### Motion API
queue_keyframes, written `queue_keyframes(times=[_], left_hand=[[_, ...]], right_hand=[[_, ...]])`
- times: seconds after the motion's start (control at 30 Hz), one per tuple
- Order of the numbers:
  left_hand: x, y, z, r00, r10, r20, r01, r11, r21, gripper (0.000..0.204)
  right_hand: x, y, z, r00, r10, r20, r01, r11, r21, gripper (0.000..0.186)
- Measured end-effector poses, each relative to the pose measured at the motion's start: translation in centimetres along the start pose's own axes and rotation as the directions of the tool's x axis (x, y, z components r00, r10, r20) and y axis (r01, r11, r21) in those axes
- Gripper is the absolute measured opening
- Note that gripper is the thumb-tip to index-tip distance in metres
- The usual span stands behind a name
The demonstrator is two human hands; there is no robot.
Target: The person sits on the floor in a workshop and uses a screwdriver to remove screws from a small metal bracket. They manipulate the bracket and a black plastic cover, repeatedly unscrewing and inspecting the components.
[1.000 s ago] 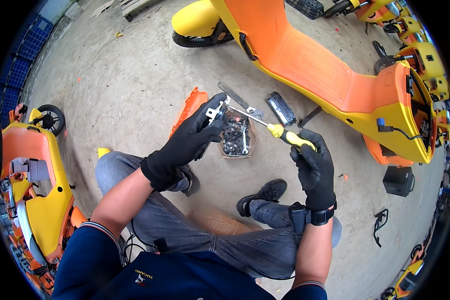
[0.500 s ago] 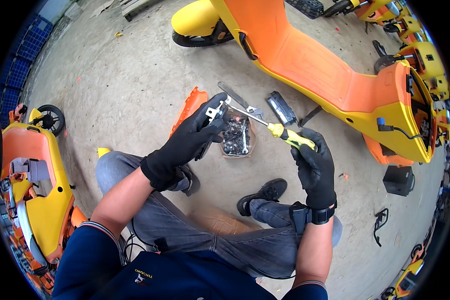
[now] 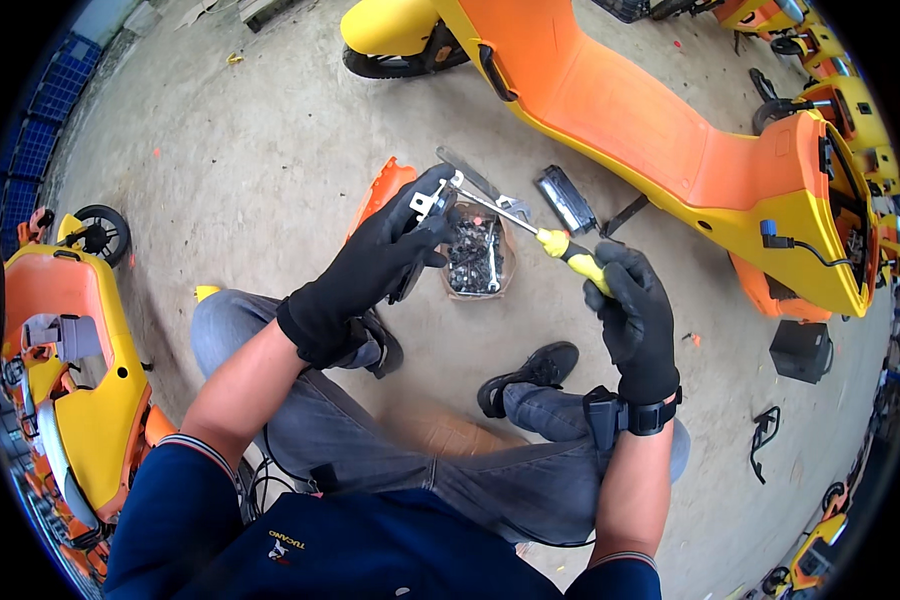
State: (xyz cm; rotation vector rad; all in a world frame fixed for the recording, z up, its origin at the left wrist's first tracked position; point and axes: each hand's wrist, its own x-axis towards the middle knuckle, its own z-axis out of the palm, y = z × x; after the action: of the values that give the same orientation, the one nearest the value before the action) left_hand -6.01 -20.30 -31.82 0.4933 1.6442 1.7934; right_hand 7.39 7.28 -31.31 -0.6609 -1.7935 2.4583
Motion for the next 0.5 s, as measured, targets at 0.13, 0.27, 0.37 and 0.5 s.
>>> queue_keyframes(times=[0.13,0.27,0.37,0.5], left_hand=[[-0.1,0.3,0.1,1.0,-0.024,-0.001,0.024,0.999,-0.04,0.058],[-0.2,0.7,0.2,0.998,-0.047,-0.036,0.044,0.997,-0.07,0.057],[-0.2,0.8,0.1,0.997,-0.057,-0.045,0.053,0.995,-0.083,0.057],[-0.2,0.7,0.1,0.998,-0.061,-0.008,0.059,0.992,-0.111,0.057]], right_hand=[[-0.3,0.1,0.6,0.995,-0.047,-0.091,0.054,0.995,0.083,0.038],[-0.7,-0.7,2.3,0.998,0.013,-0.059,-0.014,1.0,-0.007,0.04],[-0.8,-2.1,1.2,0.982,0.159,0.1,-0.146,0.981,-0.129,0.039],[0.0,-0.4,-0.5,0.996,0.005,0.084,-0.007,1.0,0.016,0.037]])
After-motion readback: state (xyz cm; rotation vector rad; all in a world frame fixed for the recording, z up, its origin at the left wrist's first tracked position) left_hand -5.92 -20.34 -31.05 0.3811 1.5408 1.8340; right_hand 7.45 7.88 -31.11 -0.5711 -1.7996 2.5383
